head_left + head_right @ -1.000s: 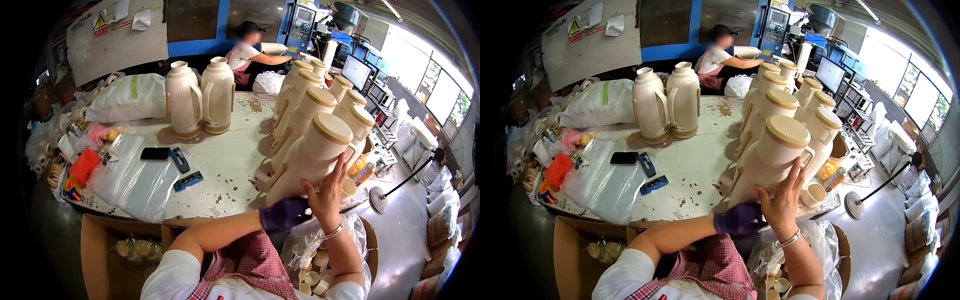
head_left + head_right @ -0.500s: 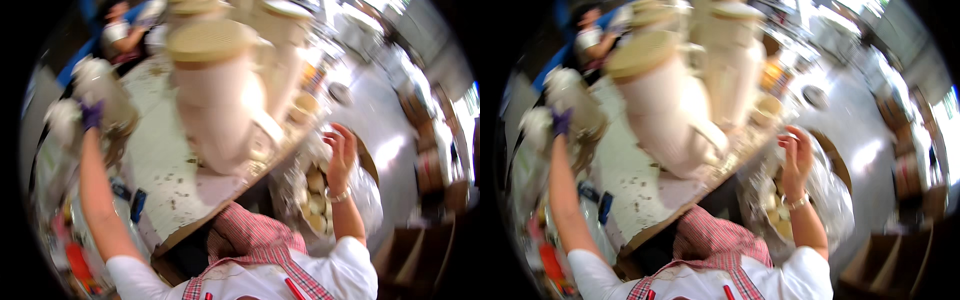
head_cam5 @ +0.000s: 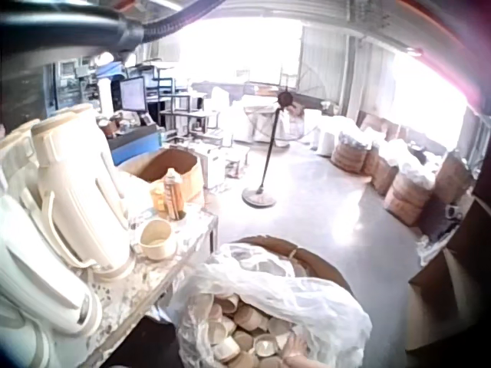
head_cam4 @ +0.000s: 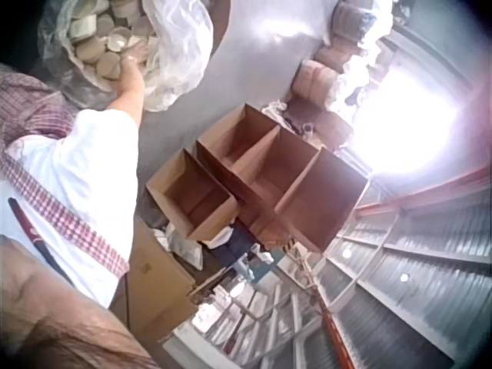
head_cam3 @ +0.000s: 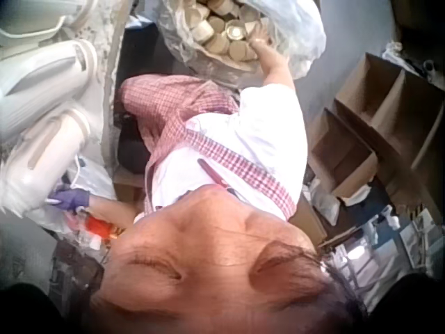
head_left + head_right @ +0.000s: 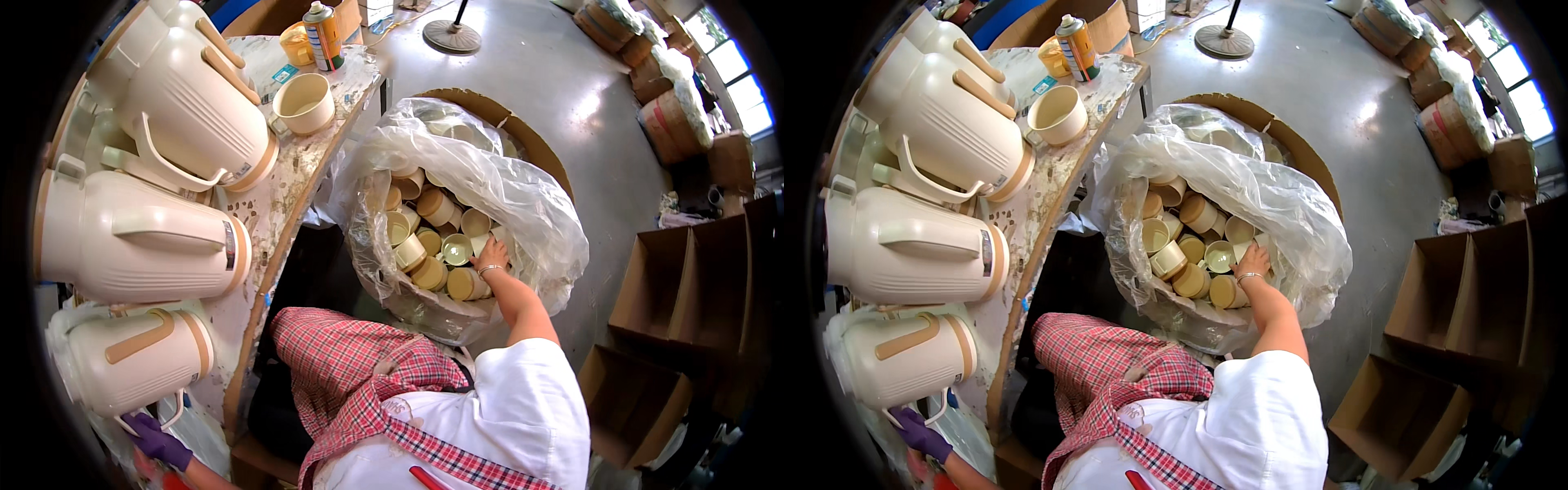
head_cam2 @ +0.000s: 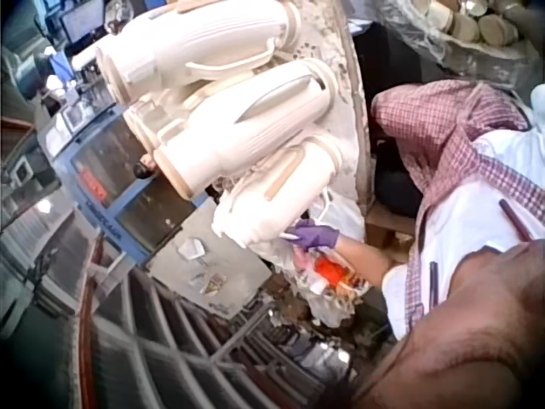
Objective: The person assembles beige plastic pitchers by picking up a pitcher body and a lid, then screwing the lid onto the body. The person handles the items one at a time, placing the completed units on a table. The task is performed in a repetitive loop throughout the clip.
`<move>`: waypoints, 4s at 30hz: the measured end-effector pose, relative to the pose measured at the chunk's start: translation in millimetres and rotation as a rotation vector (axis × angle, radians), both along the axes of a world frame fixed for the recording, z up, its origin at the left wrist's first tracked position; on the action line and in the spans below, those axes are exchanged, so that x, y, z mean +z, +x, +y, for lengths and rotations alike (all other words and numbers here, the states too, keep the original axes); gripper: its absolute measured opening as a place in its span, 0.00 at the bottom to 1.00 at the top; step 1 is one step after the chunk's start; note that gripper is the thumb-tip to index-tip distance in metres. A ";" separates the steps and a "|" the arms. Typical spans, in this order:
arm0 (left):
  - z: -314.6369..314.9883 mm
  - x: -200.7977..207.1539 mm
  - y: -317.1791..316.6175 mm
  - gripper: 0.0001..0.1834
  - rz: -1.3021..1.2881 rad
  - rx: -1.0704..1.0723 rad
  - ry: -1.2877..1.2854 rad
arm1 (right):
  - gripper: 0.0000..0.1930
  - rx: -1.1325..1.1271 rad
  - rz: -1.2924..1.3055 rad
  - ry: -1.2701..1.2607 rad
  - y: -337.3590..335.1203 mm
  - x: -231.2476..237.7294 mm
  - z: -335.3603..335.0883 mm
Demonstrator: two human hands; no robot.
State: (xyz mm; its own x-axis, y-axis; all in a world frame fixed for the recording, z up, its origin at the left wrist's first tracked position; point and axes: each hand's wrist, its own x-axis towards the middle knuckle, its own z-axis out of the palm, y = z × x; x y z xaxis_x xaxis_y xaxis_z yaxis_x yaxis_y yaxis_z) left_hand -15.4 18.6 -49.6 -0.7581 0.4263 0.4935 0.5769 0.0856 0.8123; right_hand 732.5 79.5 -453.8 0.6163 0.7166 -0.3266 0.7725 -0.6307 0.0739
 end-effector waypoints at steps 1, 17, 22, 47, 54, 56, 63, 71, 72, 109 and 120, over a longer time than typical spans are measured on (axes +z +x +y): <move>-16.6 2.9 9.5 0.20 -0.010 0.019 -0.035 | 0.51 -0.041 0.050 -0.019 -0.5 1.8 5.5; -40.9 25.9 303.1 0.35 0.391 -0.996 -0.499 | 0.42 0.805 0.660 0.301 -105.8 248.9 7.1; -20.8 -3.4 313.9 0.36 0.442 -0.963 -0.302 | 0.48 1.457 1.034 0.743 -206.3 410.0 -26.2; -34.5 12.2 75.4 0.49 -0.042 -0.194 0.119 | 0.50 2.254 0.803 0.638 -578.3 659.4 106.8; -47.3 11.9 40.6 0.47 -0.001 -0.304 0.132 | 0.47 2.424 0.860 0.385 -612.4 636.6 101.0; -47.2 8.9 38.1 0.46 0.012 -0.319 0.134 | 0.47 2.404 0.864 0.392 -612.1 632.7 98.4; -44.2 8.9 39.6 0.49 0.017 -0.257 0.021 | 0.46 2.332 0.838 0.412 -613.0 626.8 97.1; -38.8 9.2 41.5 0.48 -0.024 -0.296 0.012 | 0.48 2.374 0.857 0.505 -619.3 633.2 123.4; -36.4 8.3 39.8 0.48 -0.001 -0.299 0.003 | 0.47 2.067 1.153 0.431 -612.2 634.7 128.8; -140.3 -34.6 14.5 0.28 -0.695 -0.579 0.288 | 0.68 2.110 1.806 -0.659 -604.2 586.4 63.0; -193.3 46.0 165.5 0.35 -0.373 -0.554 -0.036 | 0.60 1.723 1.281 0.353 -406.8 560.7 -2.5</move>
State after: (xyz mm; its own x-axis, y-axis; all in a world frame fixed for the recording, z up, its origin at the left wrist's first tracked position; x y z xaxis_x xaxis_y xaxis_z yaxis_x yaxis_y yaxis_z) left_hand 150.0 -174.8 -3.6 -0.5392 0.8132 0.2191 0.2246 -0.1119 0.9680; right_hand 325.6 77.0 106.9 -0.9084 0.2802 0.3104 -0.0409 0.6791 -0.7329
